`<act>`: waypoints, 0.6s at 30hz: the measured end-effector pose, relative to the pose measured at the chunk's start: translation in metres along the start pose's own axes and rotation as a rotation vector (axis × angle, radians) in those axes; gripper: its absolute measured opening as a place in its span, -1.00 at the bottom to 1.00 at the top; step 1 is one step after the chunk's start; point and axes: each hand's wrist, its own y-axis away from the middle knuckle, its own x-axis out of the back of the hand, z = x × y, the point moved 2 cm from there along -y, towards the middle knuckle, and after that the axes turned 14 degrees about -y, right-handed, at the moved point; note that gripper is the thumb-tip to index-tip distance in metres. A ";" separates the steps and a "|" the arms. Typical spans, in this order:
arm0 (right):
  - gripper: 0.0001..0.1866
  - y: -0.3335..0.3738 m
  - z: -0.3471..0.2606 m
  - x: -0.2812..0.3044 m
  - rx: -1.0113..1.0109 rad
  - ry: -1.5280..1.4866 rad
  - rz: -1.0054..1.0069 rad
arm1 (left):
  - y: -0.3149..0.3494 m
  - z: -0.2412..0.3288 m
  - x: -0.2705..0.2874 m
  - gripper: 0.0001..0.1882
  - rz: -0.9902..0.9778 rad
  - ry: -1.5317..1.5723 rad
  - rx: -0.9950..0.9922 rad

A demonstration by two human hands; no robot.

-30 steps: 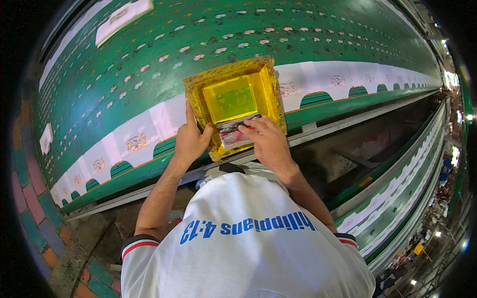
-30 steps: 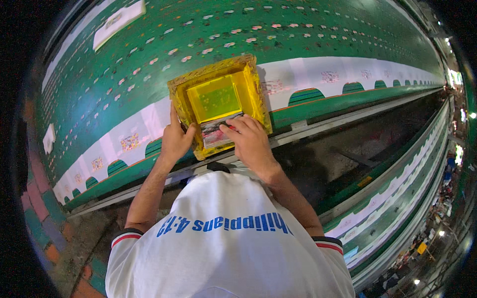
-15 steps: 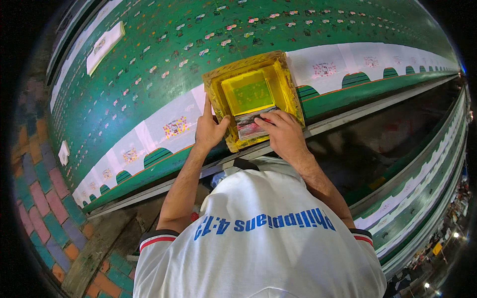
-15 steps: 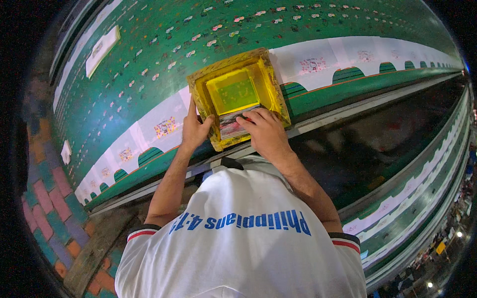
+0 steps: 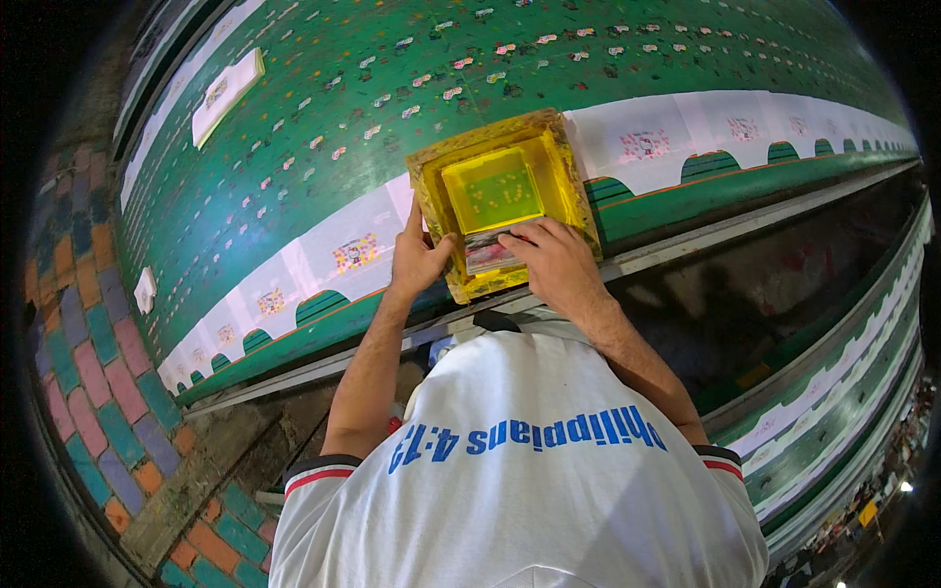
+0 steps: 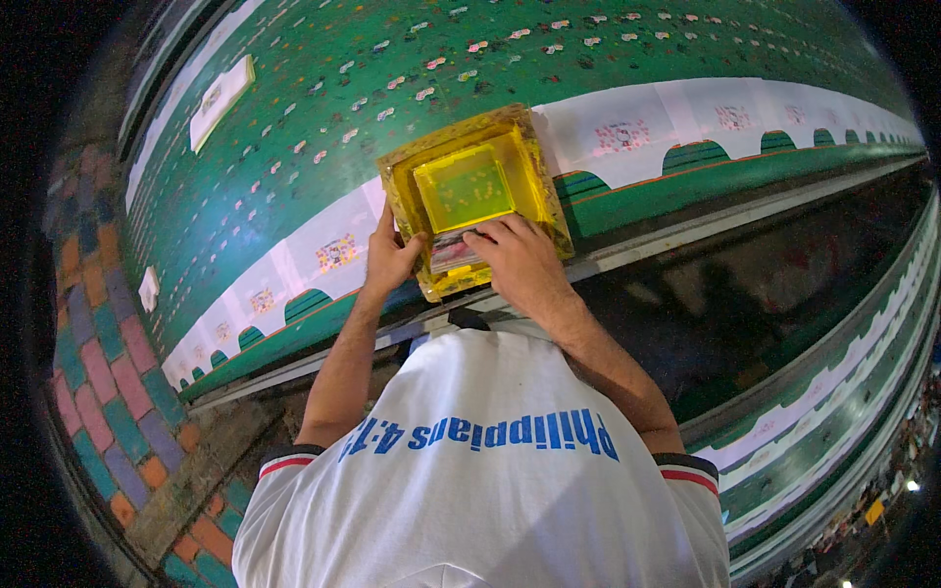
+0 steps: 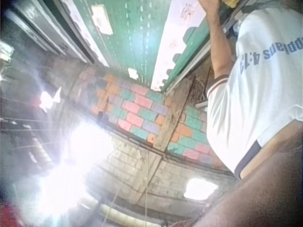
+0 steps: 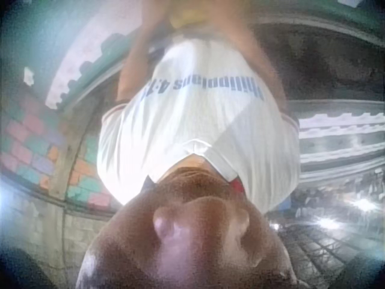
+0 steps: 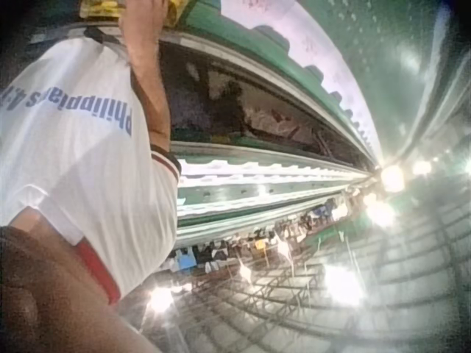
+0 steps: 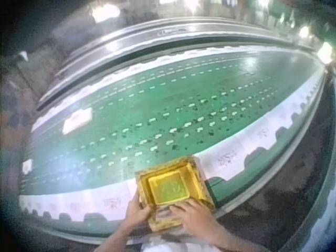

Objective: The person assembles small metal components by hand on a patterned work surface, repeatedly joining and separating pieces. The person then moves to a green counter and places a yellow tray containing small items onto the surface, adjusting its position.

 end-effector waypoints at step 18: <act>-0.56 -0.025 0.016 -0.015 0.036 0.048 0.165 | 0.004 0.023 0.011 0.18 -0.097 -0.223 0.062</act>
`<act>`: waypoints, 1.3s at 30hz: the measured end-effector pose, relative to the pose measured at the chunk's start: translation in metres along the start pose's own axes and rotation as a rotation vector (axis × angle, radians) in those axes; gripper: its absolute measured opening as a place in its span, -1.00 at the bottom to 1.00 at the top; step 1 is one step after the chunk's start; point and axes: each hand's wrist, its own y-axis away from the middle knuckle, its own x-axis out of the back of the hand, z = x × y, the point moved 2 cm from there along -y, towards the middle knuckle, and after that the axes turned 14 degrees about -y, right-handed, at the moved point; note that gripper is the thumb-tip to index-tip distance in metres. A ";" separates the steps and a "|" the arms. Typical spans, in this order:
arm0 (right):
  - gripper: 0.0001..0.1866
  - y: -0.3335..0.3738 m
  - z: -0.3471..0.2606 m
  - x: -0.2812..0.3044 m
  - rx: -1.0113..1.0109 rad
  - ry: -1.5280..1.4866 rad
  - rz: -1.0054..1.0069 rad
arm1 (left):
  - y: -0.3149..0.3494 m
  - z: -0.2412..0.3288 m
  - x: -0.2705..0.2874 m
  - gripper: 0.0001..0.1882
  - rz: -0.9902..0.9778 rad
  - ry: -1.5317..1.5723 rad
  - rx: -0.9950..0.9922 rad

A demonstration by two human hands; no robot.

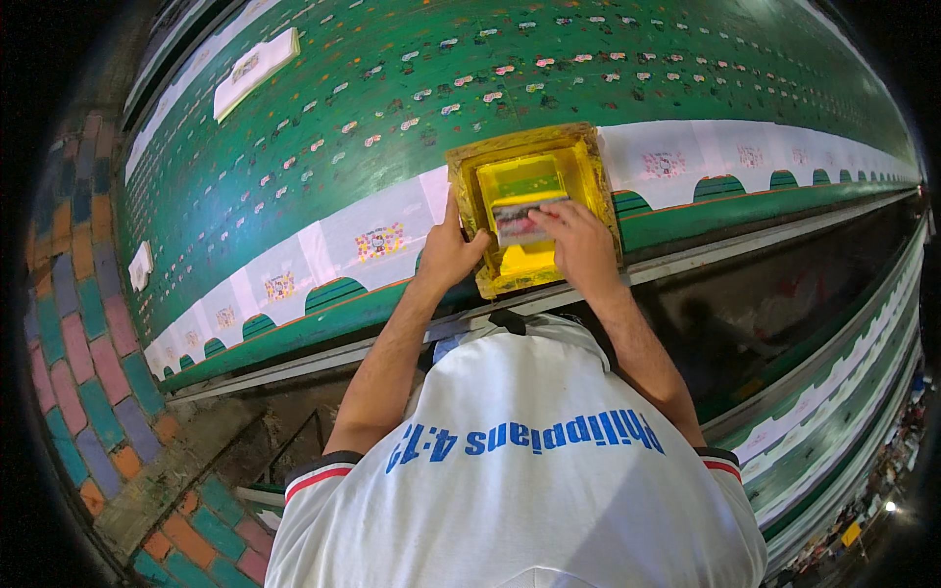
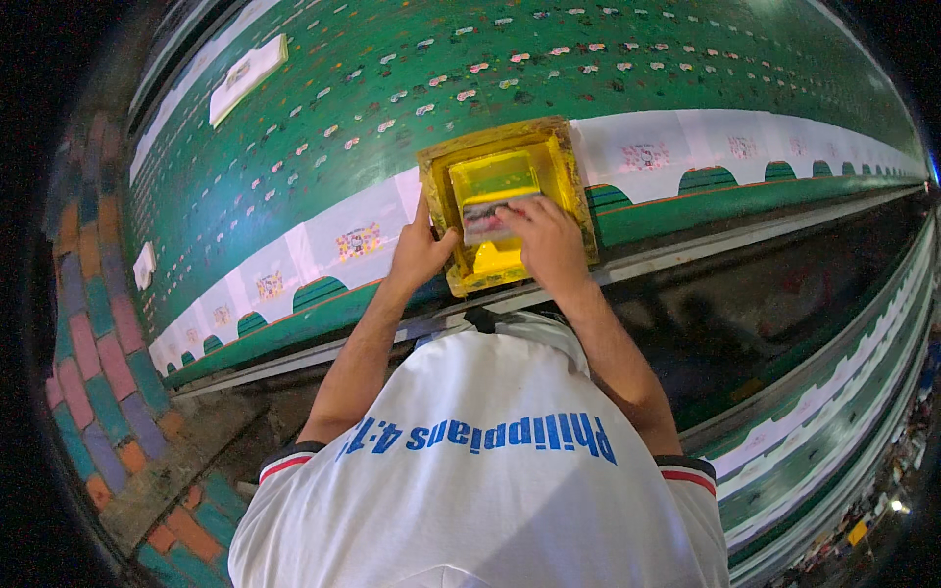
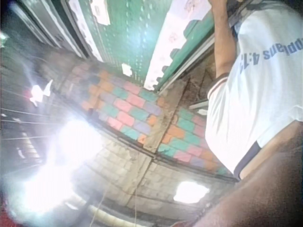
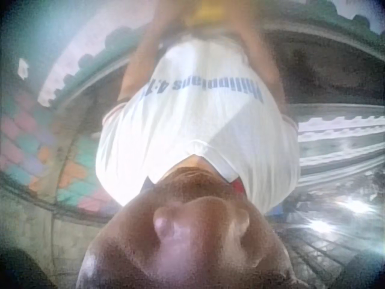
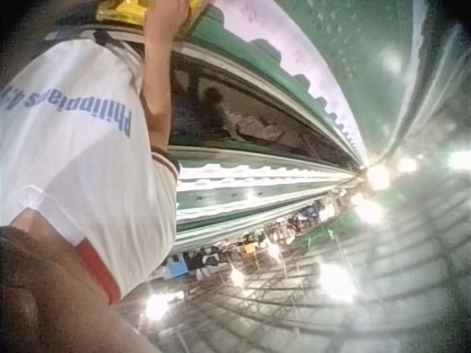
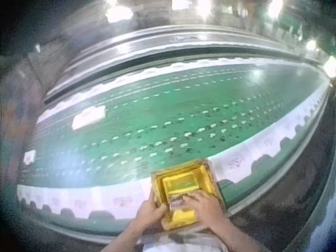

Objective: The person assembles small metal components by hand on a patterned work surface, repeatedly joining and separating pieces. The person then moves to a green counter and places a yellow tray containing small items onto the surface, adjusting its position.

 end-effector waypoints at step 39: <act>-0.46 0.029 0.039 0.099 -0.035 0.010 -0.099 | -0.024 0.083 -0.030 0.22 0.066 0.035 -0.073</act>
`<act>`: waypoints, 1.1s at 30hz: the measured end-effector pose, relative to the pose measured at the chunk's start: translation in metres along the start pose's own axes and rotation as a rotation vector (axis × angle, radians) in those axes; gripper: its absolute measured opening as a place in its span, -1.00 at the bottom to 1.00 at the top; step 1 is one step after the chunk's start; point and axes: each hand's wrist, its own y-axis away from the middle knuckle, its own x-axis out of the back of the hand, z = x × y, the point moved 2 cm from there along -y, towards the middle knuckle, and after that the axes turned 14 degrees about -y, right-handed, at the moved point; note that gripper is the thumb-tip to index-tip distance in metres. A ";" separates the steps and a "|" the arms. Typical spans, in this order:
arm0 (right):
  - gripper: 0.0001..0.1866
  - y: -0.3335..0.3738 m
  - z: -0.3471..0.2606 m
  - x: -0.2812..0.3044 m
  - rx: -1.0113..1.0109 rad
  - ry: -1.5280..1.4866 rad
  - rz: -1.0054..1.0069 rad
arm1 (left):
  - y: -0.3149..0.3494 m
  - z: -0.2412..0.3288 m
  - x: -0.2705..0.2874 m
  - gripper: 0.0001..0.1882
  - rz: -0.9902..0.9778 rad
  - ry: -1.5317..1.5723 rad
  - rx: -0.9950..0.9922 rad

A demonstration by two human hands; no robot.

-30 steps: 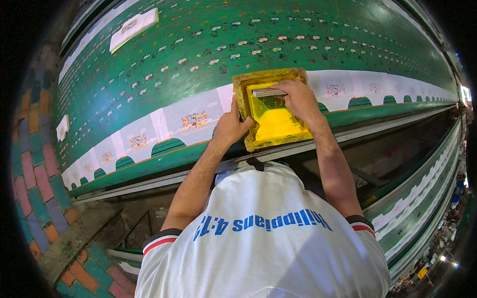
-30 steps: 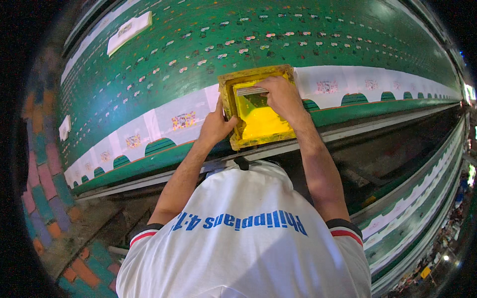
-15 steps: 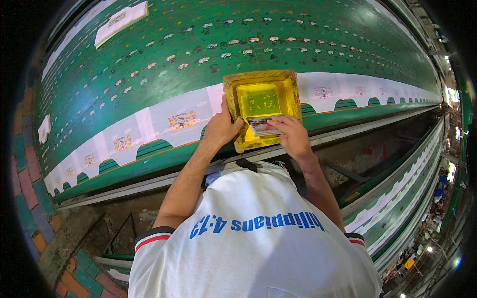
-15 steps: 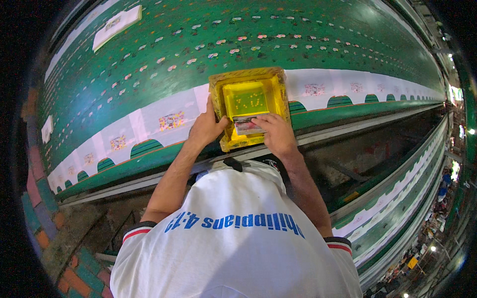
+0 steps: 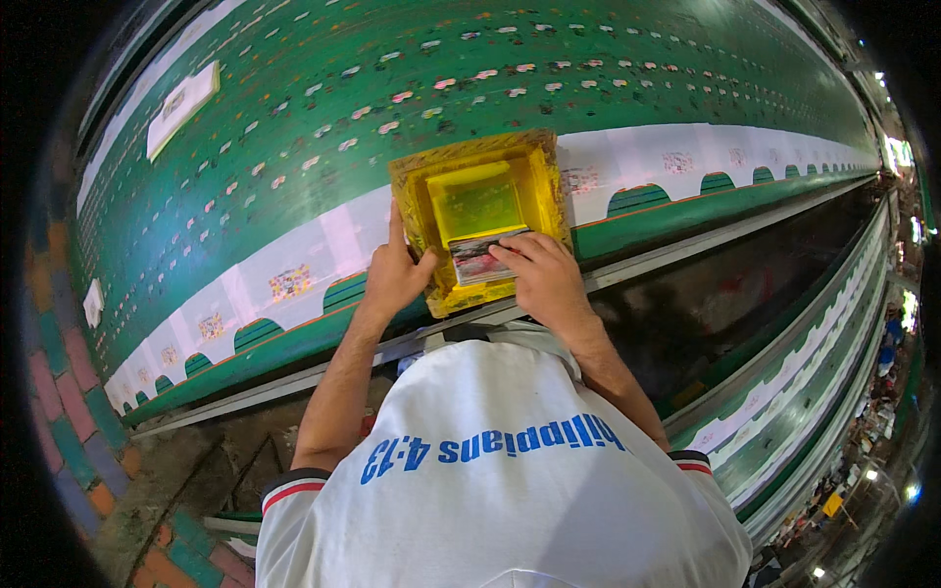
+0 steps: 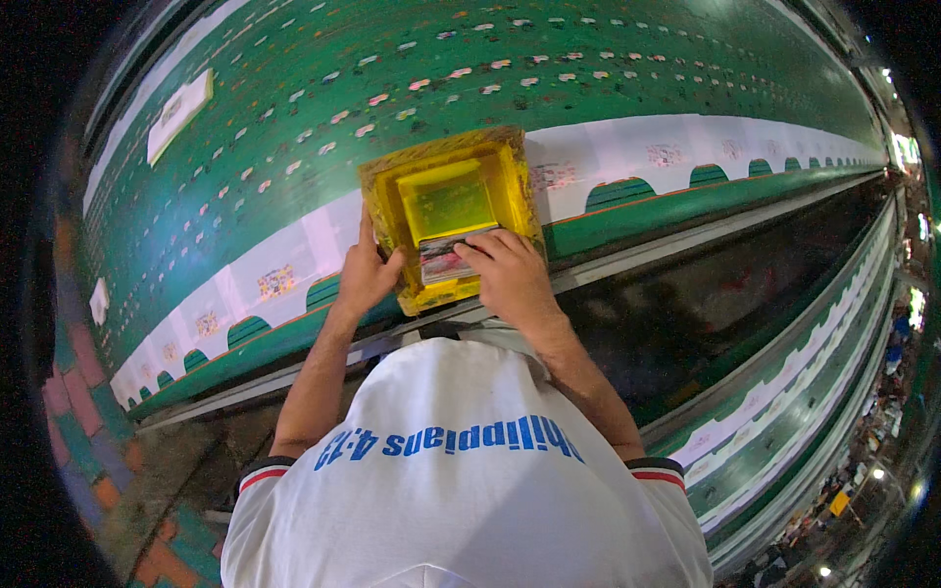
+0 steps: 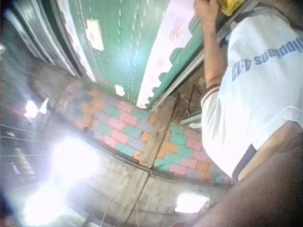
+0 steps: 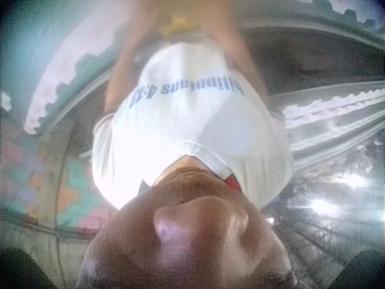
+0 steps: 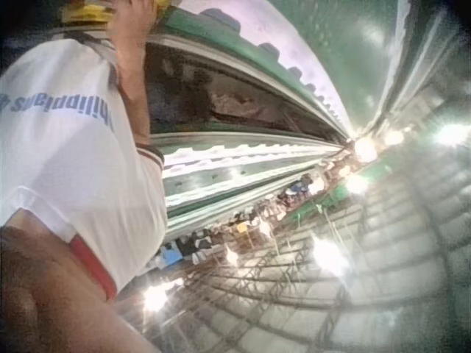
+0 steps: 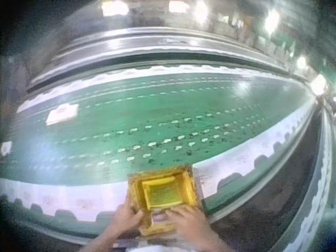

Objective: The person assembles small metal components by hand on a patterned work surface, repeatedly joining and separating pieces. The person then moves to a green counter and places a yellow tray containing small items onto the surface, adjusting its position.

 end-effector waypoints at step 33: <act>-0.52 0.045 0.132 0.118 -0.008 -0.022 -0.002 | -0.067 0.136 -0.113 0.12 0.040 0.046 0.000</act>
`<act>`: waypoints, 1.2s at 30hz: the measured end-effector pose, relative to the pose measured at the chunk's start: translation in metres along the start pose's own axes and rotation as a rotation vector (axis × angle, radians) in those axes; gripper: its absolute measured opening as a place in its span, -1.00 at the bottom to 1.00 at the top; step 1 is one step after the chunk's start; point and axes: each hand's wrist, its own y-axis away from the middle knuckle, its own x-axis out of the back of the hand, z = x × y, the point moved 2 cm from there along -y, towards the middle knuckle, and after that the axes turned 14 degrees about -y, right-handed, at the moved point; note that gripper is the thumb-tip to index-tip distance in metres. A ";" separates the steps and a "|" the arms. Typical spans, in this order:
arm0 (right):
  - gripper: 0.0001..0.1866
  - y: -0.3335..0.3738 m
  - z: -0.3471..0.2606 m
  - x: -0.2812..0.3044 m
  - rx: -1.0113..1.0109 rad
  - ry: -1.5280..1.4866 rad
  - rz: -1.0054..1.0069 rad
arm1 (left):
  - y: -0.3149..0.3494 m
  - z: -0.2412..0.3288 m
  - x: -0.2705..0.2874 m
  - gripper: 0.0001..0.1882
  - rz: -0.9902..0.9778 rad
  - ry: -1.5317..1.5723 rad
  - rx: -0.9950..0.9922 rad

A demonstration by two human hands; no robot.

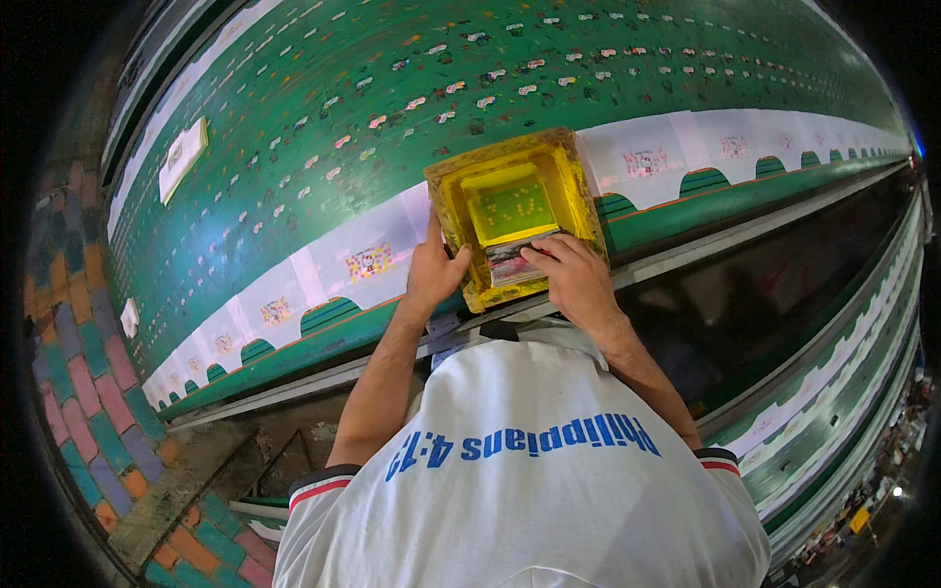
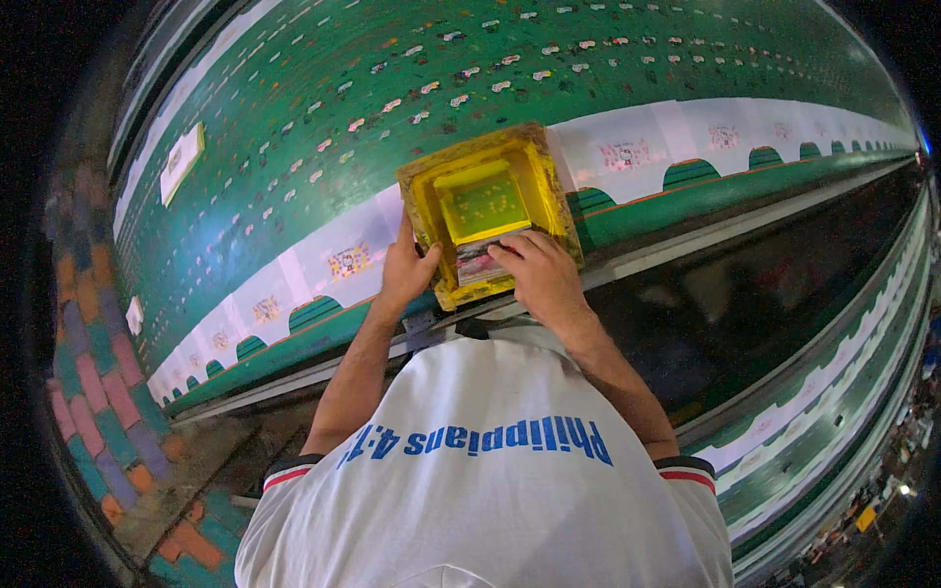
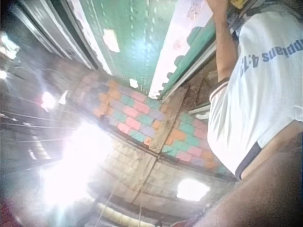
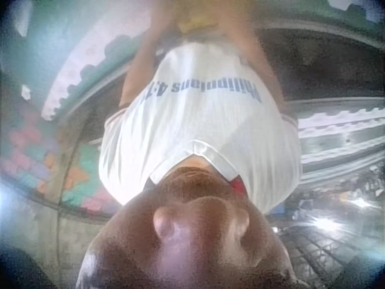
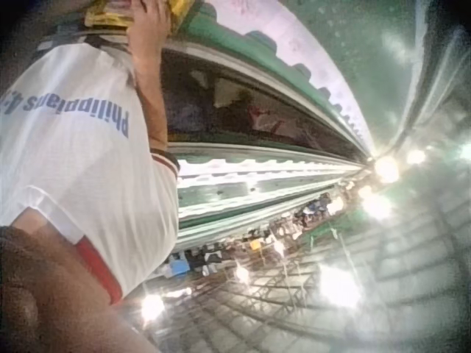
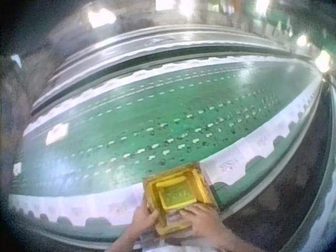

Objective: The person assembles small metal components by hand on a patterned work surface, repeatedly joining and separating pieces. The person then moves to a green counter and places a yellow tray containing small items onto the surface, adjusting its position.

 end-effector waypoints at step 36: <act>-0.46 -0.009 -0.002 0.002 -0.095 -0.047 -0.004 | -0.002 0.011 0.010 0.16 -0.116 -0.082 0.048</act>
